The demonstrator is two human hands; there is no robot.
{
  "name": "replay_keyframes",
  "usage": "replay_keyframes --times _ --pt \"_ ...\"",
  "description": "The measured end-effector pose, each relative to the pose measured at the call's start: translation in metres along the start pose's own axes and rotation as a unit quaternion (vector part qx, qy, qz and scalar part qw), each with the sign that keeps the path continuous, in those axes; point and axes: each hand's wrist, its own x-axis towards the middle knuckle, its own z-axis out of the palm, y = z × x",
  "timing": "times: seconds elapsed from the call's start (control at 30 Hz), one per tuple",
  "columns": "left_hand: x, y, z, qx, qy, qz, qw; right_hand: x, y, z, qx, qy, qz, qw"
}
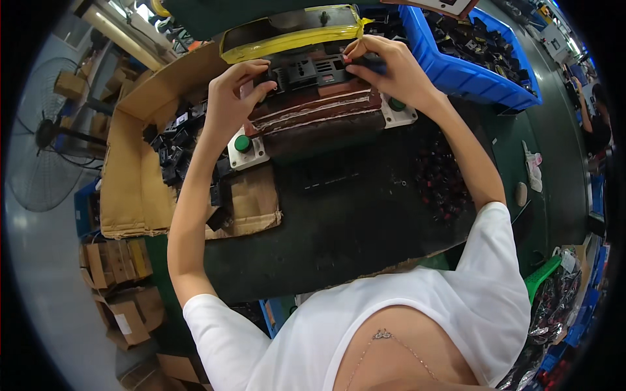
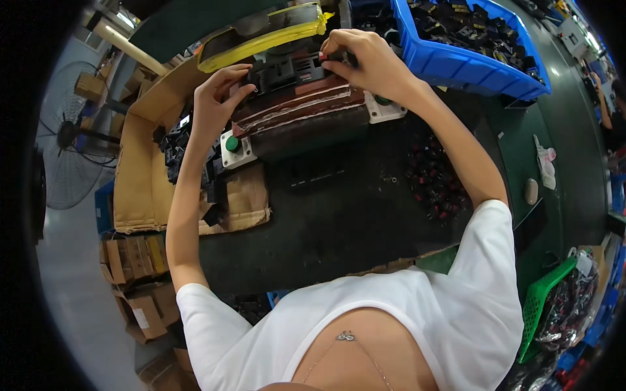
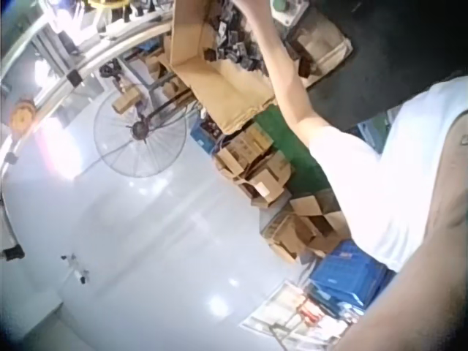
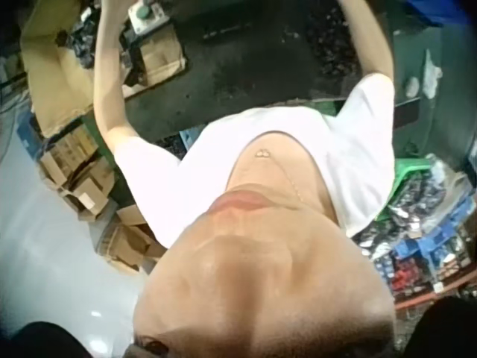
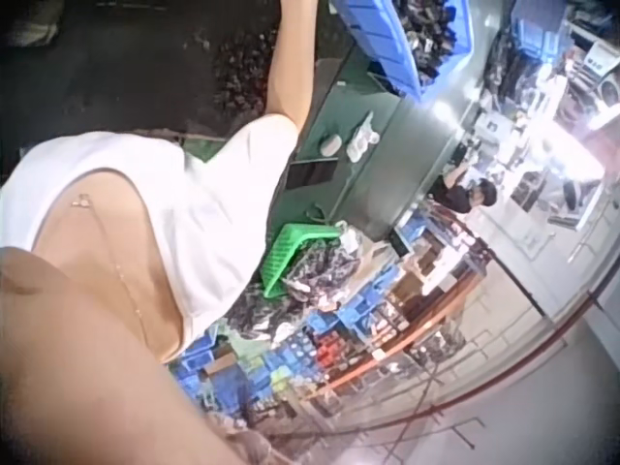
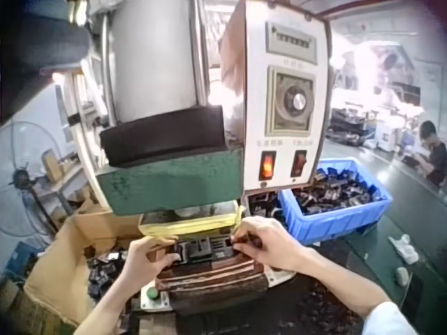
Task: Assembling electronic power strips or panels by inserting components and using a manual press machine.
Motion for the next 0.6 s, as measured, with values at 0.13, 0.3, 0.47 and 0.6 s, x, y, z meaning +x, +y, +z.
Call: replay_keyframes --times 0.13,0.3,0.47,0.6 --pt "0.009 0.0 -0.002 0.114 -0.03 0.044 0.992 0.005 0.008 0.002 -0.004 0.004 -0.01 1.0" --pt "0.011 -0.002 -0.004 0.133 -0.064 0.044 0.988 0.009 0.013 0.005 -0.021 0.034 -0.075 0.996" --pt "0.008 0.001 -0.002 0.248 -0.041 0.147 0.957 0.008 0.012 0.011 -0.029 0.018 -0.069 0.997" --pt "0.005 -0.003 -0.002 0.216 -0.026 0.119 0.969 0.009 0.018 0.013 -0.02 0.012 -0.068 0.997"
